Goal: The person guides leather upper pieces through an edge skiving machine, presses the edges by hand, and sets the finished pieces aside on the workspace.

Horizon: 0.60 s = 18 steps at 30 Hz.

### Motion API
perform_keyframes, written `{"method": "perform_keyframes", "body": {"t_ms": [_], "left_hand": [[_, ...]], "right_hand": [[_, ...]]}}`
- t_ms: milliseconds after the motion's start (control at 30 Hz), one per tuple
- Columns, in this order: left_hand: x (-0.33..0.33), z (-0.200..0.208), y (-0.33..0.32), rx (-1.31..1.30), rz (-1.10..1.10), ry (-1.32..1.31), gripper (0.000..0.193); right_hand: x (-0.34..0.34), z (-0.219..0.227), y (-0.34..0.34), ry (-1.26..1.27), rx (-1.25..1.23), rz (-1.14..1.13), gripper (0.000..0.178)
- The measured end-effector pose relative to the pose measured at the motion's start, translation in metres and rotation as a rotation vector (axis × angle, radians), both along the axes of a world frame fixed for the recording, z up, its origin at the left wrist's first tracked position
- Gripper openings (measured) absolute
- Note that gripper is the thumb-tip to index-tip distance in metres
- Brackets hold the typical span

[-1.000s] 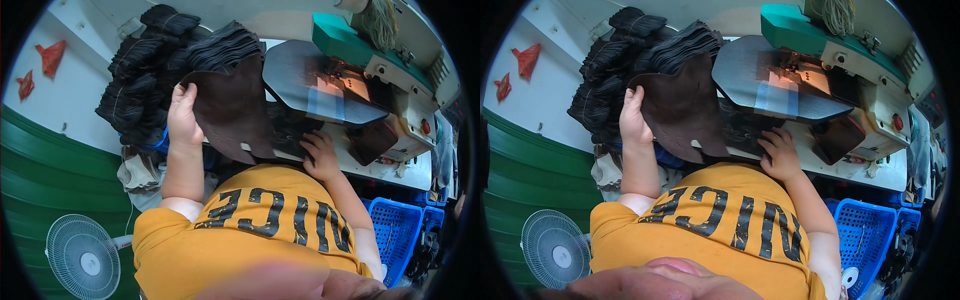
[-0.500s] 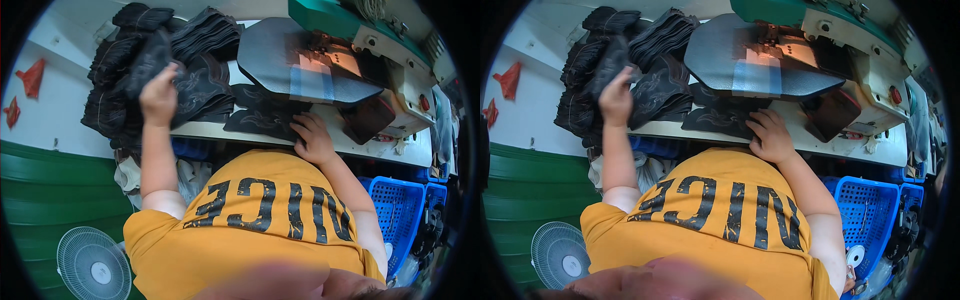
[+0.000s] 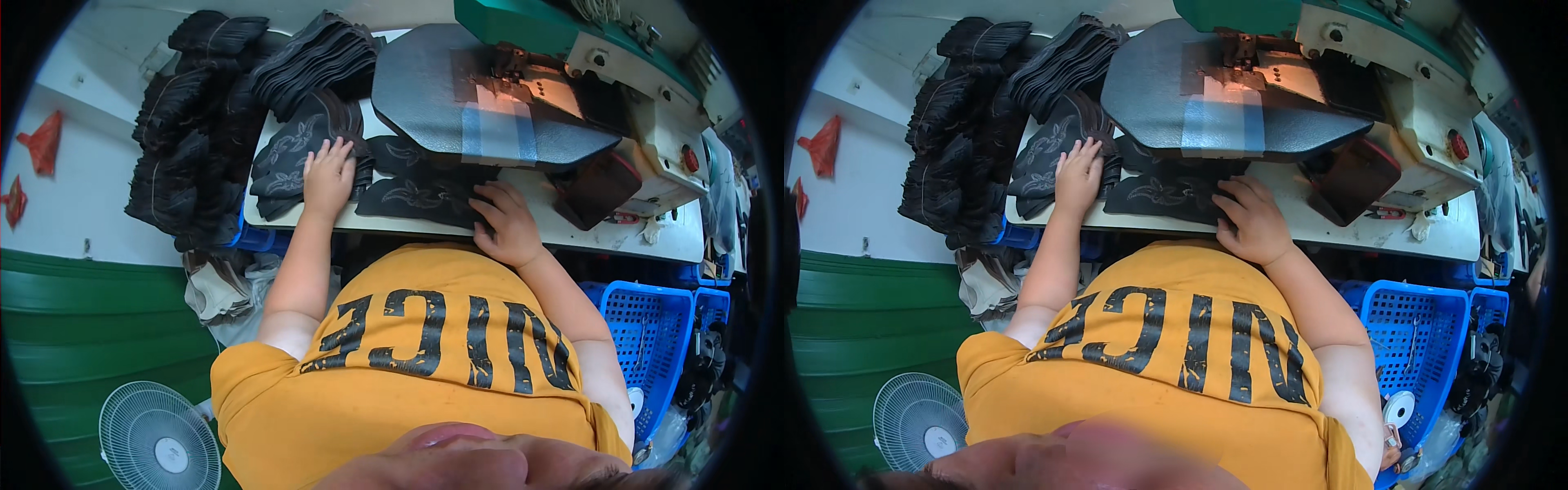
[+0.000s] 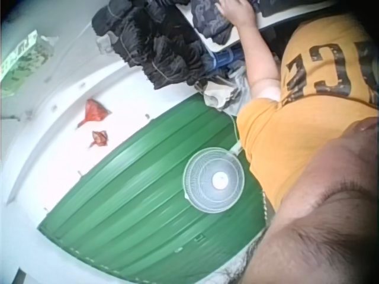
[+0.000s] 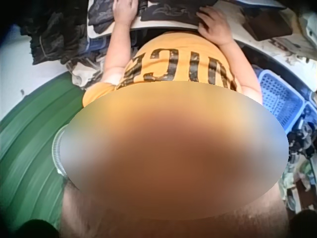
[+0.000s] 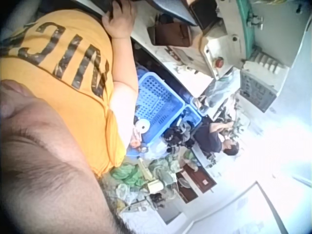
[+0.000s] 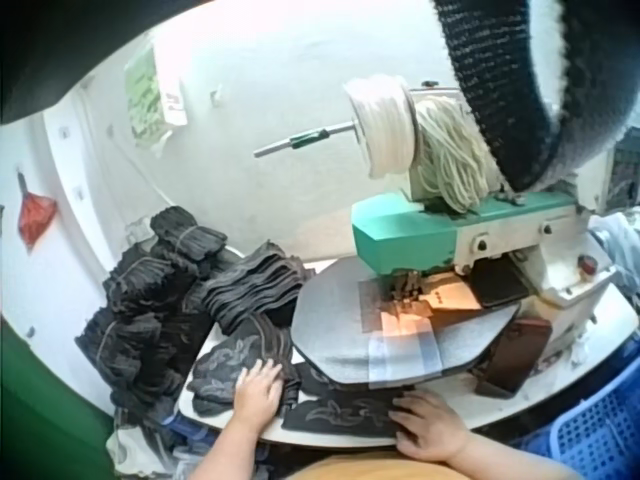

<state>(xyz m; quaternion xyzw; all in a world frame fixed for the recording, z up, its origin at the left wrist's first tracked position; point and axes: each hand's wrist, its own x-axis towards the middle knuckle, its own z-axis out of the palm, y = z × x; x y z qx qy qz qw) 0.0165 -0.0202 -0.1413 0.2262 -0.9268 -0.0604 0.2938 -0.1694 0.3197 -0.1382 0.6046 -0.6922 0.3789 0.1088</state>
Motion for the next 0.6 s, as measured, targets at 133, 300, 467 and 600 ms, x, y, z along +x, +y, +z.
{"method": "perform_keyframes", "body": {"t_ms": [133,300,467,600], "left_hand": [[-0.003,0.01,0.021,-0.055,-0.042,0.068,0.043],[-0.031,0.045,0.086,-0.053,-0.686,0.118,0.045],[-0.061,0.027,0.14,0.225,-0.655,-0.128,0.042],[-0.07,0.024,0.135,0.24,-0.612,-0.219,0.041]], "right_hand": [[-0.003,0.005,0.004,-0.004,-0.032,0.061,0.043],[-0.006,0.004,0.009,-0.118,-0.07,0.141,0.05],[-0.005,0.0,0.004,-0.205,-0.091,0.117,0.053],[-0.003,-0.002,0.001,-0.233,-0.065,0.009,0.039]]}}
